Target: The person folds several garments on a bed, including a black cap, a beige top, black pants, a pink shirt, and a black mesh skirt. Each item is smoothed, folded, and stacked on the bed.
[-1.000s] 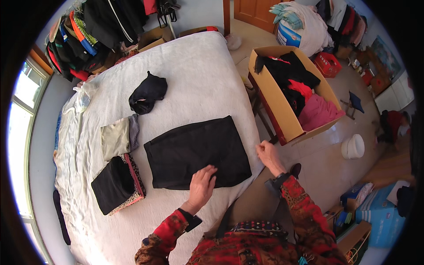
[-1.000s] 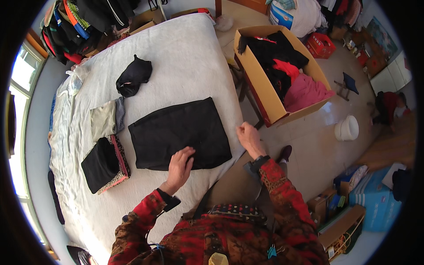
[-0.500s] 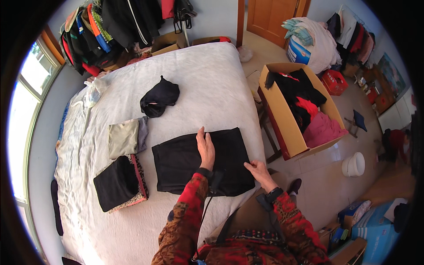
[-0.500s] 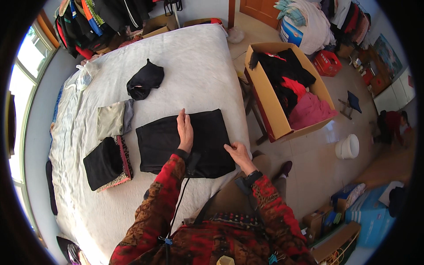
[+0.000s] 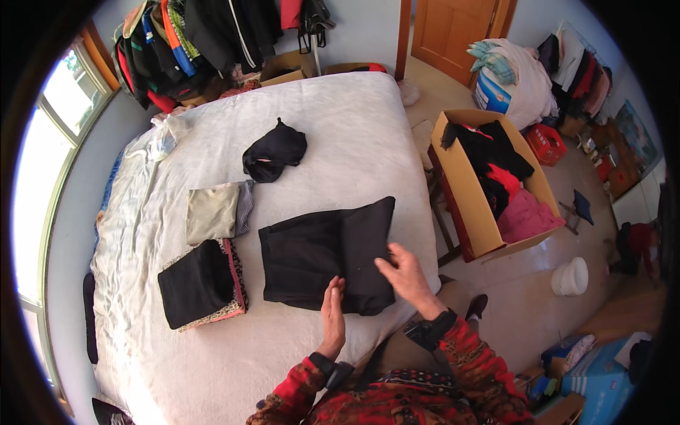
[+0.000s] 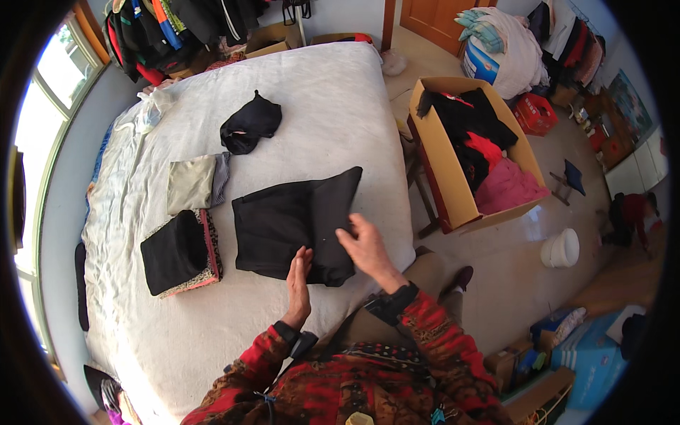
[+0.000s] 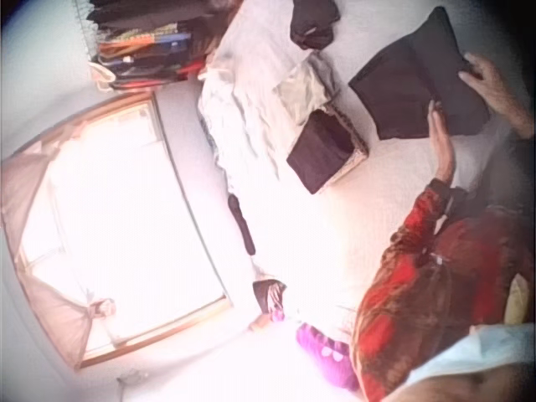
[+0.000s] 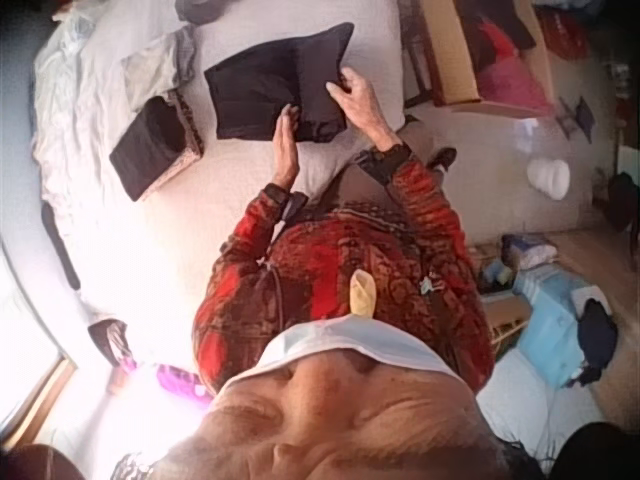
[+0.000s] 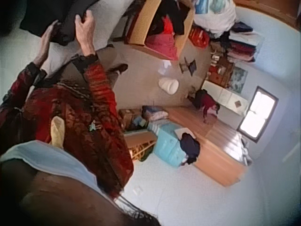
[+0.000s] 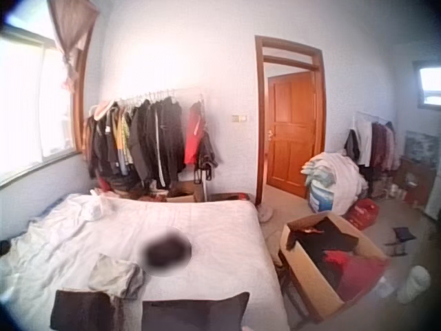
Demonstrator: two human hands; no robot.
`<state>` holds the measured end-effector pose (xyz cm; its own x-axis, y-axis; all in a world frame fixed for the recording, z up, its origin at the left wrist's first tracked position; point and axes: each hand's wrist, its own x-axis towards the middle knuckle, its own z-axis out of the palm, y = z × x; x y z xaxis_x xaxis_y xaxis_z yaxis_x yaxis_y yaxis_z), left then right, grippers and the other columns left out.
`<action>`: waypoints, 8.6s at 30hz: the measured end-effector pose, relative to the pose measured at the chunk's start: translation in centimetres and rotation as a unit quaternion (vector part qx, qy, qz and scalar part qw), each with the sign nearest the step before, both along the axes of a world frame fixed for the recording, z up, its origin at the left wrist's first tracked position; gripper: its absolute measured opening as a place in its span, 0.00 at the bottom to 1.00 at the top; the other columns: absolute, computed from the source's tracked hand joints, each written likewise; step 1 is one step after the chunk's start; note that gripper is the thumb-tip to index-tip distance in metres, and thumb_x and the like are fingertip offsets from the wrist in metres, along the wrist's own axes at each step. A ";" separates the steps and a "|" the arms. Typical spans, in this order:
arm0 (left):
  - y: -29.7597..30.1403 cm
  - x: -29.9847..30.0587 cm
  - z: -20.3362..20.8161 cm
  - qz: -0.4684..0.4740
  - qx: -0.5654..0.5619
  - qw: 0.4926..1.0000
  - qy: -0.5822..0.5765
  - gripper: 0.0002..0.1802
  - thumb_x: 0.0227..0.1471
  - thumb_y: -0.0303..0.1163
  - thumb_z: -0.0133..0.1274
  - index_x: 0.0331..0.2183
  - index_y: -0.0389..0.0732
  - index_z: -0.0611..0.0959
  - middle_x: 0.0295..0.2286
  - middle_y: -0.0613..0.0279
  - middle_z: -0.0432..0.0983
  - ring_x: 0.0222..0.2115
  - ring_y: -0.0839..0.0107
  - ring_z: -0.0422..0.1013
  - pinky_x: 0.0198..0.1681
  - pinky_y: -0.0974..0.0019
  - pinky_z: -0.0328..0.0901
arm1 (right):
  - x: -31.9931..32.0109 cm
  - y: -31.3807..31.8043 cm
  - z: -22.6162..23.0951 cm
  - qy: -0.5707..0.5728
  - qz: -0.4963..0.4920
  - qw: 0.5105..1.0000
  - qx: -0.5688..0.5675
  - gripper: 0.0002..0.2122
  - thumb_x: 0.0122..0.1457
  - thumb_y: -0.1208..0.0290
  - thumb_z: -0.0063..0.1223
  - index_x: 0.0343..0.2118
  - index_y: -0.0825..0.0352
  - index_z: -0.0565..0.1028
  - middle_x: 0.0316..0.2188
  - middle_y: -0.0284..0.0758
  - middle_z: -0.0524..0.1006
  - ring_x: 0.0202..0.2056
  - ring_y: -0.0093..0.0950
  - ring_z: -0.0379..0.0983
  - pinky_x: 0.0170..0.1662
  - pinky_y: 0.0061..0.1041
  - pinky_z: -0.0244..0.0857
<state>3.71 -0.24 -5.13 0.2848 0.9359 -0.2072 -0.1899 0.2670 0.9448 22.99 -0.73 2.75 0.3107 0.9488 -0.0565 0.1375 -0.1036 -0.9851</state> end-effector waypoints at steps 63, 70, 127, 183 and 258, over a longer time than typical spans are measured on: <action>15.0 -9.8 2.8 0.025 0.419 0.707 0.569 0.28 0.52 0.33 0.54 0.54 0.41 0.69 0.56 0.49 0.61 0.56 0.51 0.59 0.57 0.51 0.55 | -4.5 5.1 -10.9 0.053 0.053 0.996 -0.044 0.20 0.62 0.71 0.50 0.56 0.71 0.64 0.48 0.40 0.73 0.46 0.29 0.74 0.47 0.27 0.69; 1.6 -4.2 3.5 -0.156 0.409 0.728 0.528 0.38 0.39 0.41 0.64 0.53 0.43 0.71 0.56 0.53 0.61 0.59 0.56 0.56 0.62 0.50 0.48 | -5.5 9.7 -9.5 0.171 0.003 0.984 -0.058 0.23 0.60 0.65 0.54 0.51 0.77 0.66 0.42 0.41 0.76 0.41 0.25 0.73 0.43 0.25 0.68; 10.3 0.5 -3.2 -0.100 0.421 0.699 0.569 0.32 0.56 0.39 0.49 0.60 0.42 0.61 0.60 0.54 0.55 0.63 0.60 0.50 0.65 0.56 0.42 | 10.6 6.2 -7.7 -0.450 -0.225 0.850 -0.155 0.14 0.53 0.69 0.57 0.41 0.69 0.73 0.42 0.42 0.73 0.46 0.42 0.70 0.47 0.42 0.64; 42.2 -23.5 3.8 -0.121 0.094 0.712 0.685 0.64 0.38 0.65 0.61 0.62 0.32 0.53 0.58 0.34 0.55 0.61 0.44 0.51 0.62 0.53 0.52 | 7.6 -4.9 -4.6 -0.015 -0.097 0.994 -0.049 0.07 0.63 0.73 0.49 0.40 0.72 0.73 0.30 0.34 0.78 0.31 0.22 0.76 0.37 0.22 0.71; 7.7 11.0 15.5 -0.351 0.031 0.924 0.148 0.19 0.57 0.40 0.55 0.42 0.34 0.81 0.26 0.66 0.76 0.22 0.79 0.71 0.26 0.74 0.67 | 6.5 -7.6 0.8 0.032 -0.145 0.985 0.085 0.21 0.55 0.67 0.54 0.50 0.74 0.70 0.39 0.42 0.78 0.39 0.28 0.75 0.43 0.27 0.68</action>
<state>14.73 7.48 10.34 0.7663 0.5542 -0.3252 0.2781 0.1701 0.9454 29.50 -8.30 3.60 0.5705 0.8186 0.0671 0.0643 0.0369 -0.9972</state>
